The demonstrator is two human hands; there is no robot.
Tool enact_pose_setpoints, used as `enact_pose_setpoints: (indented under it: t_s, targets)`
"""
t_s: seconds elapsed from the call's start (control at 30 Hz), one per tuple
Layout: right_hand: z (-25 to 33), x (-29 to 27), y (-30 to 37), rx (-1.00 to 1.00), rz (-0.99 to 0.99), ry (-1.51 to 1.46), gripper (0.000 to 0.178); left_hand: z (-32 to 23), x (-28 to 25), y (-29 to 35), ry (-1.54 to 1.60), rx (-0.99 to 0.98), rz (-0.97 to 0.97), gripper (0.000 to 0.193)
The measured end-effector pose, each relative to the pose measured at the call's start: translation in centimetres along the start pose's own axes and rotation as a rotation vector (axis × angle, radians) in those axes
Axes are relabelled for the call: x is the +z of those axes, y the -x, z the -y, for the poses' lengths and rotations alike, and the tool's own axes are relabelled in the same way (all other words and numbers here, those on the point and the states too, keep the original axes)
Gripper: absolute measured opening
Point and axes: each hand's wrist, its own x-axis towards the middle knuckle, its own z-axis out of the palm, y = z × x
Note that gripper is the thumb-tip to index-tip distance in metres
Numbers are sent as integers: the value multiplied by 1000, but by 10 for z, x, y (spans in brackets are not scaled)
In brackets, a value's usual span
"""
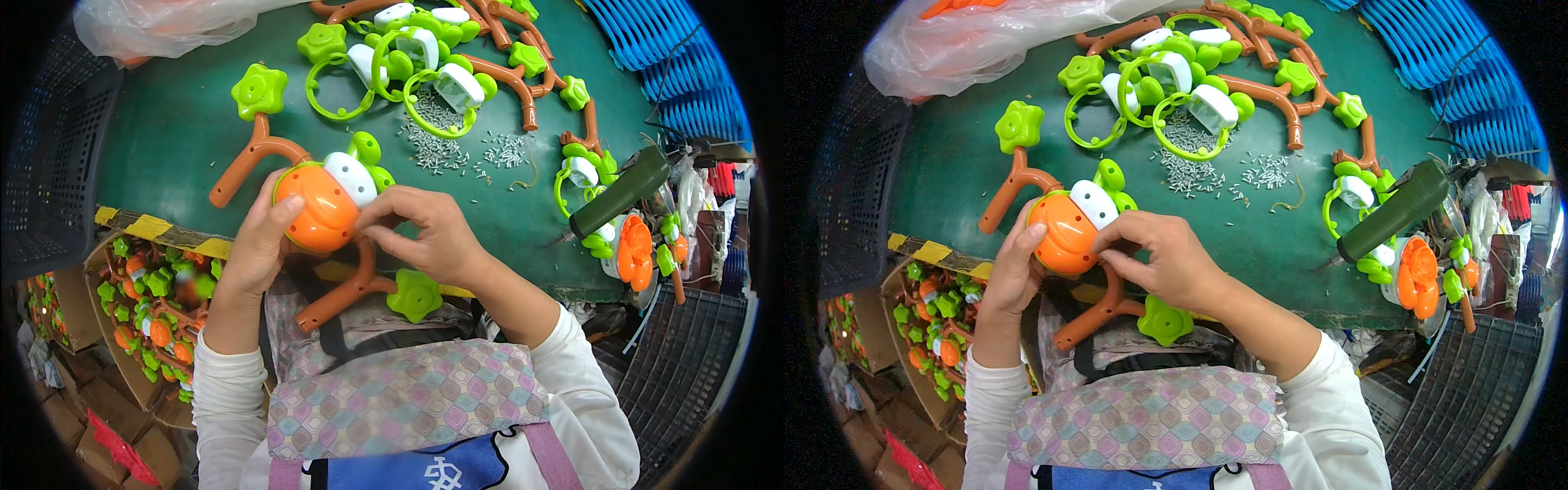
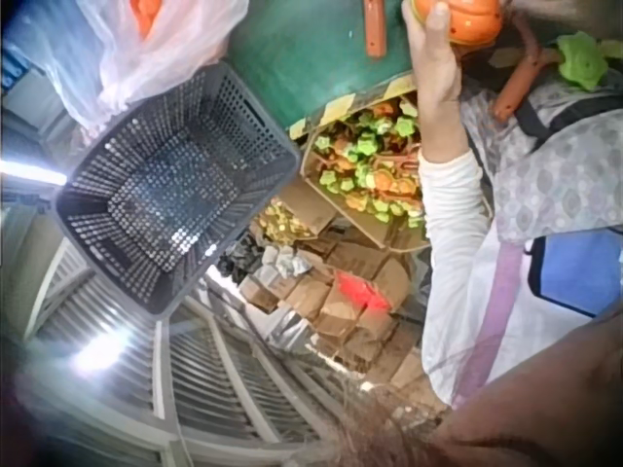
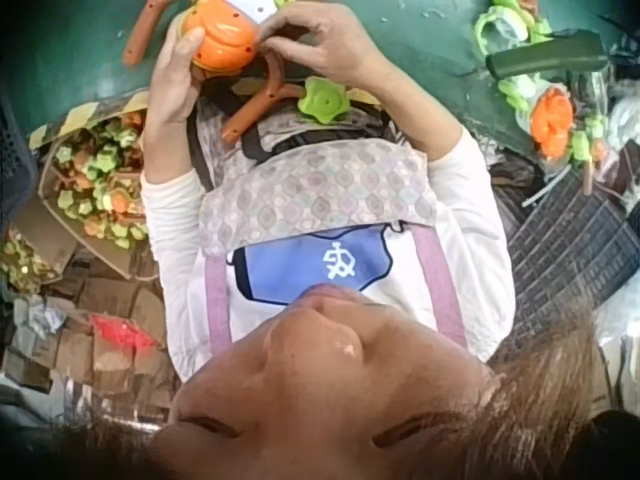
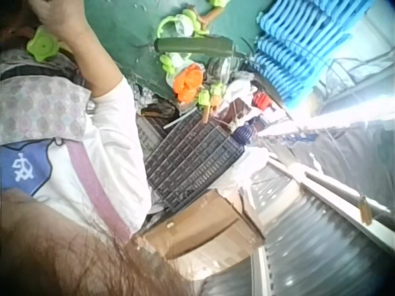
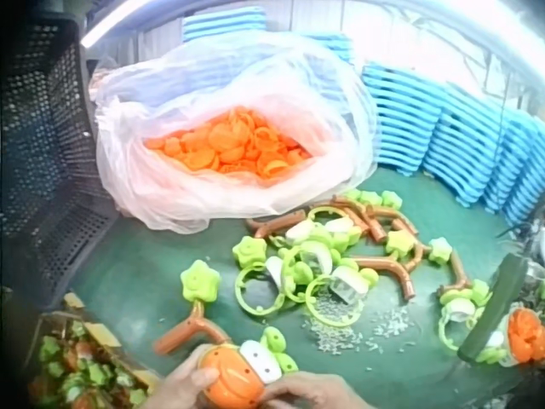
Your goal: The person assembles small plastic toys by attaching orange and green components to a central white piece. They use a power drill to secure the parts with screws, then place the finished toys into a cardboard box. The process is repeated multiple times with consistent hand movements and tool use.
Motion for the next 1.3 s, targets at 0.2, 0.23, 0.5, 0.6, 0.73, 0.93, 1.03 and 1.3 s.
enact_pose_setpoints:
  t_s: [0.2,0.23,0.5,0.6,0.73,0.93,1.03,1.3]
  targets:
    - [0,4,-6,-288,-26,333,38,1,2,-3,-16,8,26,57]
    - [0,5,-12,-369,-28,415,41,0,4,-3,-15,1,26,56]
    - [7,-7,-31,-372,184,530,41,2,11,-6,-68,24,-17,51]
    - [1,-28,-20,-280,210,487,34,4,15,-3,-69,26,-41,50]
    - [-19,-59,11,-160,188,553,26,-1,19,-1,-45,-6,-56,52]
    - [-23,-42,31,29,334,649,12,-3,13,-8,-99,-54,-1,55]
    - [-21,-41,30,-15,365,754,10,-11,7,-9,-190,-134,31,56]
    - [2,-28,17,163,158,84,11,-6,6,-7,-193,-87,38,54]
